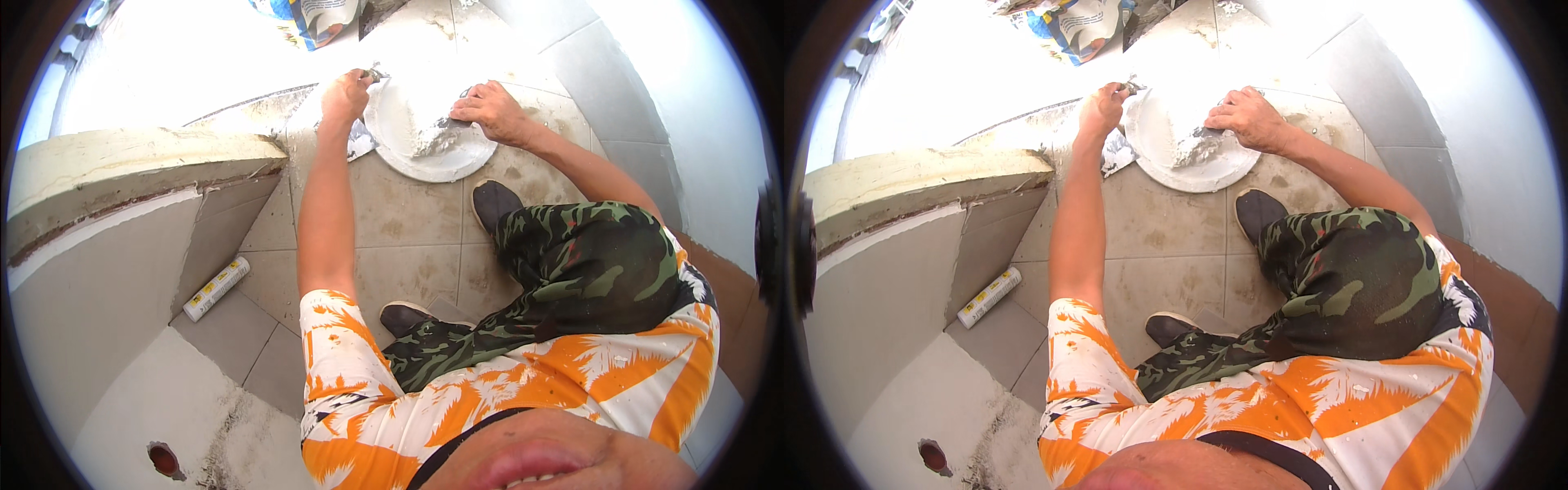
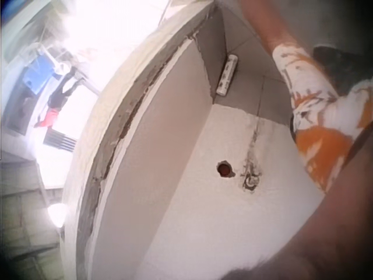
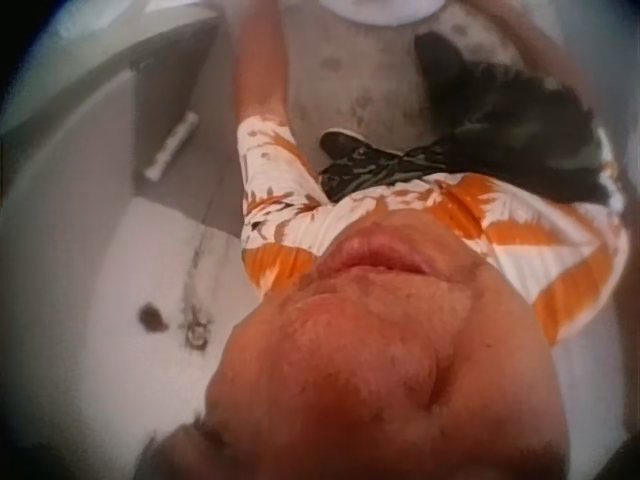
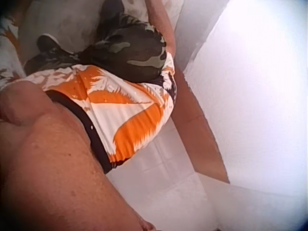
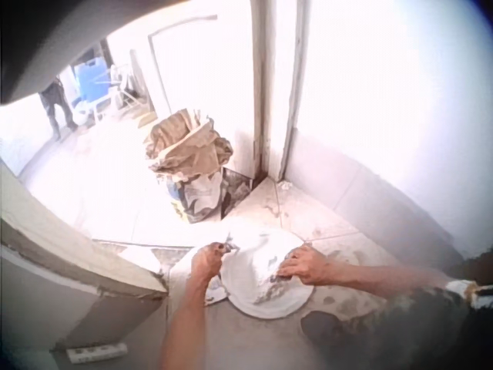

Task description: The person mixes a white compound on a plate using a putty knife and a smaller scraper, then applies the compound to a white wall. The person spreads the material across the wall surface in smooth strokes.

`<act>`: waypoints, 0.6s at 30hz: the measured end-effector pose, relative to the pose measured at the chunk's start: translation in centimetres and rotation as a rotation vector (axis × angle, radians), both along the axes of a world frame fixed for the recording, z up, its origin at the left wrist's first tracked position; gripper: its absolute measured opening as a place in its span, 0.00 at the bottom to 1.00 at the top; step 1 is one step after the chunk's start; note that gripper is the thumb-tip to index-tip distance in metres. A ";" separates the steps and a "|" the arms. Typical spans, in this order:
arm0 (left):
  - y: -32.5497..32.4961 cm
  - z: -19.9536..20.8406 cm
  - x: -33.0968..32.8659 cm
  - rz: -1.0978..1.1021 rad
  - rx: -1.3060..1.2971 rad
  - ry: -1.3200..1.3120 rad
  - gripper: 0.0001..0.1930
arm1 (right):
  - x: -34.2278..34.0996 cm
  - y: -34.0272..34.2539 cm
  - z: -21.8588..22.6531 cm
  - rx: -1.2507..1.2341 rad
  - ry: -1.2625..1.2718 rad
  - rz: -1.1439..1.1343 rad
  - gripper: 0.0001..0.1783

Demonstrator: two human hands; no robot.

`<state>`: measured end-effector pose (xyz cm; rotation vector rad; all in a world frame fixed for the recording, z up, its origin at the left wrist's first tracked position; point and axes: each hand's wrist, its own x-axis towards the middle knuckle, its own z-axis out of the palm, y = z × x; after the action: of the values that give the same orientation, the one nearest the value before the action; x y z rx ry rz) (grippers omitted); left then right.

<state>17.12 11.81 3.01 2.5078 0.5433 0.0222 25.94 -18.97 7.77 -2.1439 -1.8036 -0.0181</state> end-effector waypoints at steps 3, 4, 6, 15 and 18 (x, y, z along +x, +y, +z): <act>1.5 -1.5 -0.9 -0.056 0.079 -0.053 0.16 | -0.3 0.5 0.8 -0.065 -0.005 -0.143 0.16; 1.7 -1.9 -1.2 -0.042 0.075 -0.047 0.16 | -0.4 0.9 1.1 -0.097 0.004 -0.210 0.16; 1.7 -2.5 -1.2 0.002 0.058 -0.055 0.16 | 0.0 1.7 0.9 -0.123 -0.003 -0.307 0.16; 0.0 -2.8 -1.9 0.056 0.086 -0.013 0.15 | 2.4 6.6 -2.9 -0.224 -0.027 -0.466 0.14; -0.2 -3.4 -2.2 0.065 0.079 0.000 0.14 | 2.7 7.8 -5.2 -0.181 0.089 -0.355 0.13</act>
<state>14.93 11.66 -0.35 2.5656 0.6349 0.0691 28.60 -11.14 2.54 -2.5234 -1.4024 0.1584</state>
